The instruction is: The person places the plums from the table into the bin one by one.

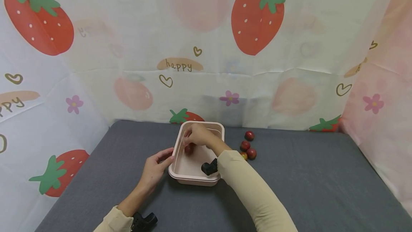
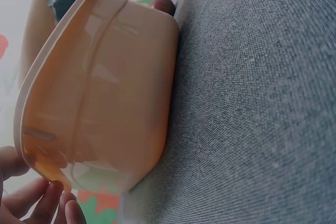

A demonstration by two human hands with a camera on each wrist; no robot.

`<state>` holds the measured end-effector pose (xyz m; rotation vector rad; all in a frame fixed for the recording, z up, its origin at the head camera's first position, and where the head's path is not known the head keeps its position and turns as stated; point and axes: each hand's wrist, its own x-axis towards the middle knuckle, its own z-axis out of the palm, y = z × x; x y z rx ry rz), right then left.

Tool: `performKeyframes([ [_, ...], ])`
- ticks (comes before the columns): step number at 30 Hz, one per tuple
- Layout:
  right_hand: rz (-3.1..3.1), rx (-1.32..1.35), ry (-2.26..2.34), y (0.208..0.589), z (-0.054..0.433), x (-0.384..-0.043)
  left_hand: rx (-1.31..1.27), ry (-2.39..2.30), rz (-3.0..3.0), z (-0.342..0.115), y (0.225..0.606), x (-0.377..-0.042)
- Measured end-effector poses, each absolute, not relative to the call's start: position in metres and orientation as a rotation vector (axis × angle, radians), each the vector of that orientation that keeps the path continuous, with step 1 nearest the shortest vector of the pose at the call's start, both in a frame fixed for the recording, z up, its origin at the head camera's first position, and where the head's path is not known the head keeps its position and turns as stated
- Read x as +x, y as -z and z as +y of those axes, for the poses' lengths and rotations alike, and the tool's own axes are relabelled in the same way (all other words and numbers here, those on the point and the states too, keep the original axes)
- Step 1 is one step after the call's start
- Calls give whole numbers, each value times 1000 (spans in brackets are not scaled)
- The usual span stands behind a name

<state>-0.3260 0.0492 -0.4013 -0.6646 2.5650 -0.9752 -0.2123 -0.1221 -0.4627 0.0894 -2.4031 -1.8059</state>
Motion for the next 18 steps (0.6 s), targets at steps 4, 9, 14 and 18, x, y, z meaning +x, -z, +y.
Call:
performKeyframes([
  [4, 2523, -678, 1038, 388, 52, -325, 92, 1797, -2410, -122, 463, -213],
  [9, 2576, -752, 1019, 372, 58, -323, 88, 1805, -2401, -121, 462, -213],
  [14, 2621, -783, 1041, 360, 70, -318, 76, 1807, -2392, -122, 462, -213],
  [18, 2650, -808, 1095, 354, 80, -319, 82, 1808, -2393, -122, 462, -213],
])
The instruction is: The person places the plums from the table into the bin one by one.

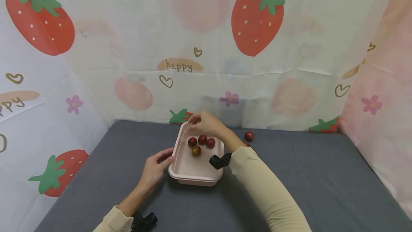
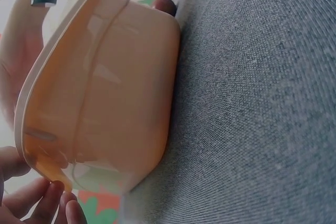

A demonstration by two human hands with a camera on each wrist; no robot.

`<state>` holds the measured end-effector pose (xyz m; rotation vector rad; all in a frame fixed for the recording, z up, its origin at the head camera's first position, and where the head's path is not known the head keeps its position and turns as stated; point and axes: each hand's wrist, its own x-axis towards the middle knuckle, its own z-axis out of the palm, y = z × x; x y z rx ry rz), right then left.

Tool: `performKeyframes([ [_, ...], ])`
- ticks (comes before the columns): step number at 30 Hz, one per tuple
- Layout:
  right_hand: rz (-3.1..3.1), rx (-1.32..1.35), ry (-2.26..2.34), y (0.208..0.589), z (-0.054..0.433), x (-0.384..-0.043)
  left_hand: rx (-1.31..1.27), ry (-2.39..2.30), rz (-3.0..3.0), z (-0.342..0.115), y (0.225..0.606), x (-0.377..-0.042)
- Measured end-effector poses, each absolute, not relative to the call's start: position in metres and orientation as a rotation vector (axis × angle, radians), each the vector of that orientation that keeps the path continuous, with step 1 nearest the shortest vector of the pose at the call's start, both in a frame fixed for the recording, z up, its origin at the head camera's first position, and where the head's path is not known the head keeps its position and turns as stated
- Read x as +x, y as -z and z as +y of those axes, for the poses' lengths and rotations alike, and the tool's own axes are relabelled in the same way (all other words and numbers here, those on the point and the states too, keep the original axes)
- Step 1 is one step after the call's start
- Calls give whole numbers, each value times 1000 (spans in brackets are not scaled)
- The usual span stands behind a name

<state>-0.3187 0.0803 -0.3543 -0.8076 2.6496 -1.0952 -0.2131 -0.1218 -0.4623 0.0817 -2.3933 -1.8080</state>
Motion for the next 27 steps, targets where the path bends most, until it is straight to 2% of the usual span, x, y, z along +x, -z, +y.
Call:
performKeyframes([
  [11, 2709, -818, 1265, 341, 109, -311, 84, 1827, -2393, -123, 461, -212],
  [20, 2738, -871, 1437, 351, 138, -313, 73, 1826, -2396, -124, 462, -213],
  [27, 2744, -726, 1491, 357, 164, -316, 81, 1826, -2395, -124, 462, -213],
])
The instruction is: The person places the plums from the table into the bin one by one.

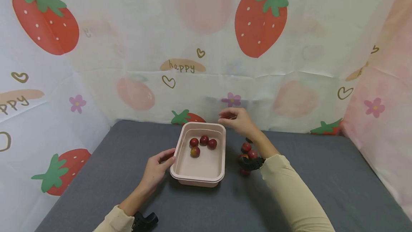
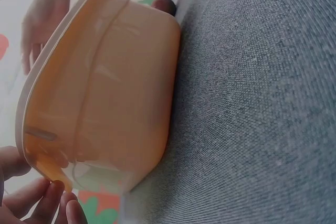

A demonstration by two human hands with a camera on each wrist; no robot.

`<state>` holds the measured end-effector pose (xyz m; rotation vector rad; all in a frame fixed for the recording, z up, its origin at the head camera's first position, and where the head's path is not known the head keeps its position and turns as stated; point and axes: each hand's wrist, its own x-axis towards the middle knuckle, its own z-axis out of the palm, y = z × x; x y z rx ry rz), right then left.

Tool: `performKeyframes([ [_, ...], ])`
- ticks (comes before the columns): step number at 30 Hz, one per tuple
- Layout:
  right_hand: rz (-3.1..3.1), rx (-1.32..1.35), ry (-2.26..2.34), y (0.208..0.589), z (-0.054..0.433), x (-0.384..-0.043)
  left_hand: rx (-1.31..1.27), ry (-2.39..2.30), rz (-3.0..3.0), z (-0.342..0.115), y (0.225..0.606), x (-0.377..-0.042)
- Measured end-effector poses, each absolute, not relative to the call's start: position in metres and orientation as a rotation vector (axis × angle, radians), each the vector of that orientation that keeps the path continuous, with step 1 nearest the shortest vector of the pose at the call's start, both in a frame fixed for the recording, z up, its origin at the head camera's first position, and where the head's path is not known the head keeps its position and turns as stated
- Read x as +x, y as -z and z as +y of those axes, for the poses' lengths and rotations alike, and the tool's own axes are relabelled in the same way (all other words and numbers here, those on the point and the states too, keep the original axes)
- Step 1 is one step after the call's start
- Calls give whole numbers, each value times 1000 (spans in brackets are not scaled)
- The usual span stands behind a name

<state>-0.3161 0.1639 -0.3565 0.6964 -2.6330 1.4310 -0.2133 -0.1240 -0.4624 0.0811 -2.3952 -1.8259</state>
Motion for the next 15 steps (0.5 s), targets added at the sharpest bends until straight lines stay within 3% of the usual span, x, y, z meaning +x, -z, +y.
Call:
performKeyframes([
  [15, -2651, 524, -1430, 387, 212, -322, 102, 1808, -2412, -123, 460, -210],
])
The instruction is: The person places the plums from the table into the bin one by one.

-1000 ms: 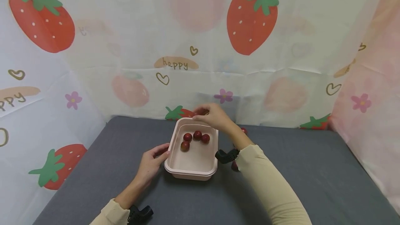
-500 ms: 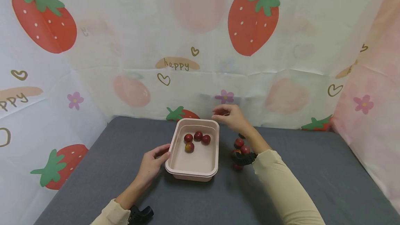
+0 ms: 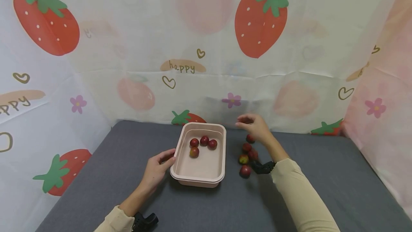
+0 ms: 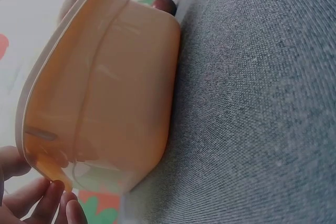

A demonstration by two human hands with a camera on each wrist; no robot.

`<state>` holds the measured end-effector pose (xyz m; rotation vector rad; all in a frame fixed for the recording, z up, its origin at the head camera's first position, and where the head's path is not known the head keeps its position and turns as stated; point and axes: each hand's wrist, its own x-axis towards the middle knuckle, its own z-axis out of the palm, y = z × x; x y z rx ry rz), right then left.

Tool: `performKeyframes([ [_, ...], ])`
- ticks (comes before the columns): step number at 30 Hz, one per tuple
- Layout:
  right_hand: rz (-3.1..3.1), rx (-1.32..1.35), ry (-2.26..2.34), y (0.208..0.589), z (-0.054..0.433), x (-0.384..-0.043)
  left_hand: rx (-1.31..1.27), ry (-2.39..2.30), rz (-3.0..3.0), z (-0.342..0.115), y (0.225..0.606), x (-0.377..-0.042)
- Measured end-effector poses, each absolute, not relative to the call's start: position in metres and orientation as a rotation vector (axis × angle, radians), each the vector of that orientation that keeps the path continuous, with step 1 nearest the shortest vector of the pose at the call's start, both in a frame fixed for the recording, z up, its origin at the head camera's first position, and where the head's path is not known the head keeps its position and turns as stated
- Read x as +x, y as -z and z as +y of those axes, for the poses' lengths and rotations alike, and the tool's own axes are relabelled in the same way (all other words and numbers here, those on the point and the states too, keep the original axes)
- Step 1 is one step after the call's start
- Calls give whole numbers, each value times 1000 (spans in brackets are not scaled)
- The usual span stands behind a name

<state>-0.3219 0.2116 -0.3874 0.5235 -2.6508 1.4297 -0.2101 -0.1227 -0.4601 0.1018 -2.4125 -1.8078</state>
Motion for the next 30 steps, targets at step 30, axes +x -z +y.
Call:
performKeyframes([
  [30, -2764, 240, -1363, 446, 254, -332, 87, 1806, -2389, -124, 461, -209],
])
